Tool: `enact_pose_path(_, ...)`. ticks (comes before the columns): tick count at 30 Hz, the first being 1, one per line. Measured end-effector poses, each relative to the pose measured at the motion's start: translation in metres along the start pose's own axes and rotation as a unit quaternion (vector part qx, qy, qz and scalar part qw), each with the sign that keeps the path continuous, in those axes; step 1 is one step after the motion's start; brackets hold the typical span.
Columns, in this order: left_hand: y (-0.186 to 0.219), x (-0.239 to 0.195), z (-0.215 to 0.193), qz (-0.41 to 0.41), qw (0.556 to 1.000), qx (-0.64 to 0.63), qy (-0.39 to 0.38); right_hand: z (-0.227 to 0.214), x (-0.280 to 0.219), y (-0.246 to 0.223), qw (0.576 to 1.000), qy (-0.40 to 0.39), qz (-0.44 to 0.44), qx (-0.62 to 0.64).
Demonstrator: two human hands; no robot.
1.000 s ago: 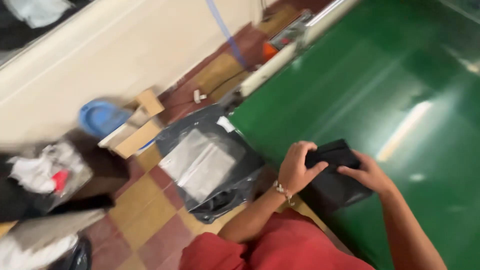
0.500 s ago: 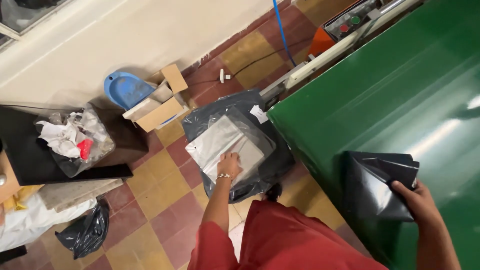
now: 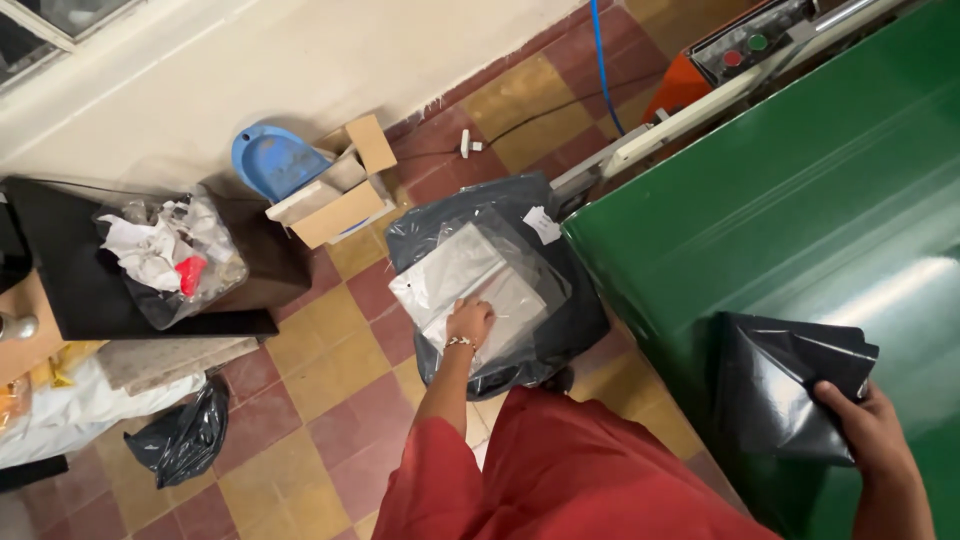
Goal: Folding black plastic bags and placing them into clear plastic packaging sleeves at a conveyor belt station.
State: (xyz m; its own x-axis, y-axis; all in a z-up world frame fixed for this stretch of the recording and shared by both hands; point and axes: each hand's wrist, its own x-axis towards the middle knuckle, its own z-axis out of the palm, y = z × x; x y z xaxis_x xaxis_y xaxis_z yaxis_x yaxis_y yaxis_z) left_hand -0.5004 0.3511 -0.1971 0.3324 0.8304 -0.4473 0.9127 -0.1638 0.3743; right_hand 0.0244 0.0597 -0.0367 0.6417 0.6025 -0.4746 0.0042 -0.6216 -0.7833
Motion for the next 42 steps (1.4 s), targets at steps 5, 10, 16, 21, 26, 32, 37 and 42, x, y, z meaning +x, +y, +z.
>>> enact_pose_path(5,-0.039,0.009,0.012,0.020,0.953,-0.278,0.122,-0.002,-0.003,-0.007,1.000,-0.012,0.002,-0.003)
enact_pose_path(10,-0.053,-0.020,-0.060,-0.072,0.830,-0.511,0.211,0.002,-0.007,-0.016,1.000,-0.012,0.002,-0.003)
enact_pose_path(16,-0.099,-0.036,-0.125,-0.070,0.606,-0.695,0.381,0.001,-0.007,-0.013,1.000,-0.019,-0.022,0.001)
enact_pose_path(21,-0.094,-0.052,-0.165,-0.064,0.436,-0.834,0.333,0.010,-0.026,-0.035,1.000,0.006,0.004,0.005)
enact_pose_path(26,-0.122,-0.038,-0.151,-0.079,0.556,-0.736,0.378,0.002,-0.014,-0.033,0.924,0.155,-0.105,-0.332)
enact_pose_path(32,-0.097,-0.056,-0.160,-0.051,0.566,-0.736,0.368,0.257,-0.091,-0.186,0.862,0.013,-0.343,-0.373)
enact_pose_path(37,-0.046,-0.073,-0.170,-0.101,0.546,-0.718,0.420,0.515,-0.041,-0.112,0.780,-0.298,-0.496,-0.237)
enact_pose_path(42,-0.071,-0.075,-0.115,-0.110,0.527,-0.739,0.405,0.640,-0.023,-0.078,0.745,-0.239,-0.507,-0.360)
